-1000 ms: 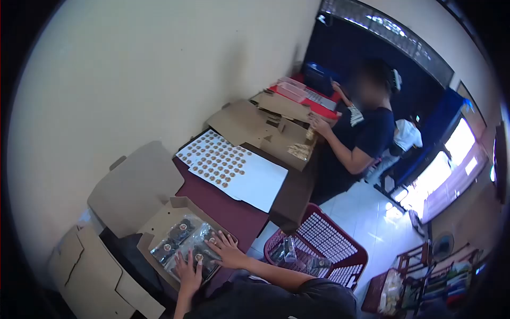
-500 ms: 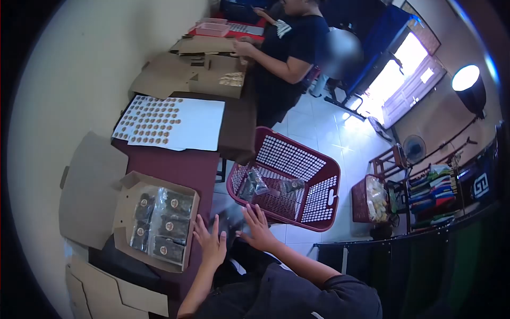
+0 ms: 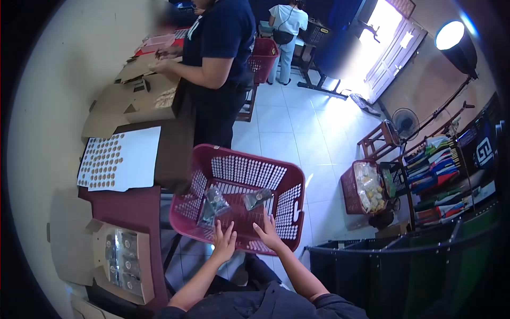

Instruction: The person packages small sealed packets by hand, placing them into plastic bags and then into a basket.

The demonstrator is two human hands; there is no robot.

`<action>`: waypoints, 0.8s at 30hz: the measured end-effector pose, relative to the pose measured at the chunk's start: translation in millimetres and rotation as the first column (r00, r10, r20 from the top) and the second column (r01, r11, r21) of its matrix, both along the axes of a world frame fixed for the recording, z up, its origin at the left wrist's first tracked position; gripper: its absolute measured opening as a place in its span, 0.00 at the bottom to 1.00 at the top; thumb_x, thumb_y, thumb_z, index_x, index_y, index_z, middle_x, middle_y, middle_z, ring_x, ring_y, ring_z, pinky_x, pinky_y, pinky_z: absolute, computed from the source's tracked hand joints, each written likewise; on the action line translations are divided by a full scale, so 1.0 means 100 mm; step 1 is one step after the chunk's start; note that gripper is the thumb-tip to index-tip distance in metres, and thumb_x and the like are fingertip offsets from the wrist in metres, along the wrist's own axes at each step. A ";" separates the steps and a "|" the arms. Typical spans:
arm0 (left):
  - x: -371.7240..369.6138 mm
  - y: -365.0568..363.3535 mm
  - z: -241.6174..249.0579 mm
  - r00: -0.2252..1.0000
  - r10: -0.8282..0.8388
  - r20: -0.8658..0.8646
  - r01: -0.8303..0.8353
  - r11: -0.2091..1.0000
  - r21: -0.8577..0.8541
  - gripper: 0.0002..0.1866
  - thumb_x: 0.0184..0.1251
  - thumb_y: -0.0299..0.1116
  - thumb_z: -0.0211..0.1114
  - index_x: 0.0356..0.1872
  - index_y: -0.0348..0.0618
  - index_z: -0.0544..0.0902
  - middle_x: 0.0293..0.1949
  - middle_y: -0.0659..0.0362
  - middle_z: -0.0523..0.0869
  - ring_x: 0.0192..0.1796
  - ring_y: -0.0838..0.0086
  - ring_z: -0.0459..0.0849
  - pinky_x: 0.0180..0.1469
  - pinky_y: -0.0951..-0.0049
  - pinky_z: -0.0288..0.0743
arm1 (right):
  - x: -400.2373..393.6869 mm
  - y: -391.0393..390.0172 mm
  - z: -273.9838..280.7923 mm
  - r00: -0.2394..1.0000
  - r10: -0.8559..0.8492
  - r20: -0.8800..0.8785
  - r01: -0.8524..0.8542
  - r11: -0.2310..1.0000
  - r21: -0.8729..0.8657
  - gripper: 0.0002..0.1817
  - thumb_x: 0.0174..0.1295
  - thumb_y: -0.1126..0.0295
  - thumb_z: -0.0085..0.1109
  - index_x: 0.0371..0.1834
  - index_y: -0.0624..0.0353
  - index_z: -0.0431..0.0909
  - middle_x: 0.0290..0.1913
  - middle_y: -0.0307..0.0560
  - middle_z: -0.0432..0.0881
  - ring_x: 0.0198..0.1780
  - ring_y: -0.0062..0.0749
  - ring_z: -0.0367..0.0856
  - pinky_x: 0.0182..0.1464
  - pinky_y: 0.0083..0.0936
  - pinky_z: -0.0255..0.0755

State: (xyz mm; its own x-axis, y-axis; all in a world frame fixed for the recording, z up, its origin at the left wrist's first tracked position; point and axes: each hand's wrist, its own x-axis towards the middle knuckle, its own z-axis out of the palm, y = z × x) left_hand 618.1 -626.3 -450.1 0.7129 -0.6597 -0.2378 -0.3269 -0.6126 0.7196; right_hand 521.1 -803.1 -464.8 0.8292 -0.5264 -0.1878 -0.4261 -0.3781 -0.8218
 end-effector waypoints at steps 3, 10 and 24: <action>0.25 -0.64 -0.70 0.984 -0.040 -0.176 0.029 0.998 -0.064 0.28 0.70 0.54 0.38 0.62 0.47 0.68 0.65 0.40 0.59 0.69 0.51 0.54 0.67 0.56 0.50 | 0.27 -0.53 -0.29 0.987 0.056 -0.152 -0.069 0.994 -0.082 0.44 0.62 0.47 0.47 0.72 0.60 0.38 0.71 0.62 0.46 0.71 0.63 0.39 0.71 0.43 0.35; 0.54 -1.45 -1.86 0.630 0.171 -0.757 -0.178 0.981 0.074 0.35 0.69 0.58 0.35 0.68 0.42 0.58 0.67 0.46 0.61 0.68 0.56 0.59 0.69 0.61 0.49 | 0.78 -1.23 -1.52 0.836 0.163 -0.523 -0.186 0.982 0.008 0.54 0.52 0.29 0.41 0.73 0.55 0.35 0.73 0.61 0.37 0.73 0.54 0.36 0.72 0.39 0.35; 0.71 -1.72 -2.97 0.315 0.524 -0.791 -0.493 0.803 0.336 0.30 0.62 0.50 0.57 0.61 0.52 0.61 0.55 0.53 0.72 0.45 0.59 0.78 0.45 0.56 0.73 | 0.93 -1.61 -2.49 0.914 -0.176 -0.366 0.218 0.973 0.076 0.48 0.53 0.43 0.58 0.65 0.71 0.54 0.61 0.68 0.66 0.64 0.54 0.64 0.64 0.35 0.60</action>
